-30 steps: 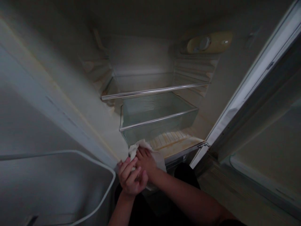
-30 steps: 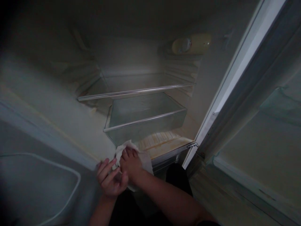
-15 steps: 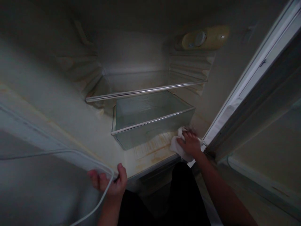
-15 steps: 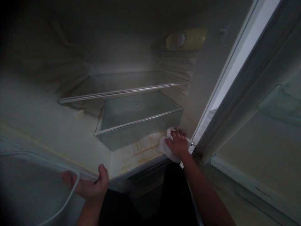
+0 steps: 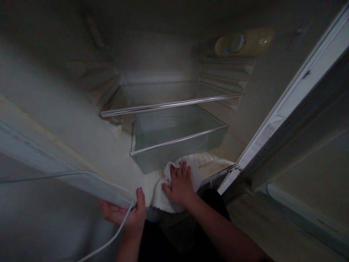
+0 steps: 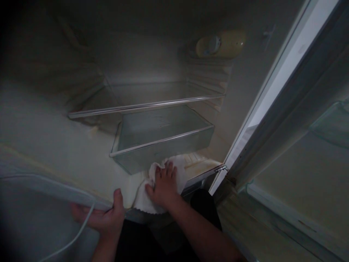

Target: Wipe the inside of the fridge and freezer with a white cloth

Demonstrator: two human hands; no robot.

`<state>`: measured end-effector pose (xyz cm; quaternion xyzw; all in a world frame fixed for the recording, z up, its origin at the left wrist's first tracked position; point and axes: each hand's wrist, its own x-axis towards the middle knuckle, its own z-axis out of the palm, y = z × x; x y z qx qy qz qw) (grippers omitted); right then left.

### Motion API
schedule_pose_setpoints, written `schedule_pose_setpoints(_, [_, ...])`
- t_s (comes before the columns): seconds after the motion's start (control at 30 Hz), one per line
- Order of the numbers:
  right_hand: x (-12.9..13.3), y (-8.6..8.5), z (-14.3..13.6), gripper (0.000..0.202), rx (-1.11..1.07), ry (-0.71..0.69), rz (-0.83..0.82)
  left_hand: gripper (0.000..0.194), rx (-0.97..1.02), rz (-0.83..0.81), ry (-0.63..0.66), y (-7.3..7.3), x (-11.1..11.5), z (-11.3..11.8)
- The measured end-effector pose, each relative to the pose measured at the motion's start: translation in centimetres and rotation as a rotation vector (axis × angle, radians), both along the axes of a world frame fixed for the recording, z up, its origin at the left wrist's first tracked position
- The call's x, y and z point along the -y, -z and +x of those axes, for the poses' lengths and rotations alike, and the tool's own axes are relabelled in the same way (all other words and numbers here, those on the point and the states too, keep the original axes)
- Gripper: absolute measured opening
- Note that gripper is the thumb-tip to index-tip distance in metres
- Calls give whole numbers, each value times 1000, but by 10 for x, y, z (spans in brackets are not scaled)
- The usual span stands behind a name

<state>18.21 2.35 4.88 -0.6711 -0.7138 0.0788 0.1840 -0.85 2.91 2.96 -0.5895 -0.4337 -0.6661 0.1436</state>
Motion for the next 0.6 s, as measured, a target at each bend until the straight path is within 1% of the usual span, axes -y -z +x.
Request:
schedule_pose_setpoints(0.07, [2,-2,-24,81,-22,-29,-6,86,85,-80,47,-8,2,5])
schedule_pose_setpoints(0.13, [6,-1,-39,73,-36,-24,6,70,171,-130,64,-15,5,10])
schedule_pose_setpoints(0.17, [9,1,-44,71,-47,-62,30,63,205,-142,71,-19,7,13])
schedule_pose_setpoints(0.23, [17,9,-52,66,-93,-225,111,57,264,-180,70,-22,9,16])
schedule_pose_setpoints(0.3, [26,22,-60,61,-189,-372,210,60,302,-212,37,-22,11,18])
schedule_pose_setpoints(0.37, [34,38,-70,55,-335,-401,310,65,325,-238,30,-17,12,16])
schedule_pose_setpoints(0.47, [40,55,-85,52,-615,-378,431,63,337,-317,112,-2,12,9])
schedule_pose_setpoints(0.53, [40,56,-91,53,-789,-389,461,63,335,-315,145,9,12,3])
schedule_pose_setpoints(0.57, [37,51,-93,54,-847,-416,473,63,333,-289,144,14,12,1])
schedule_pose_setpoints(0.6, [33,43,-94,54,-882,-456,495,64,329,-256,139,19,12,-2])
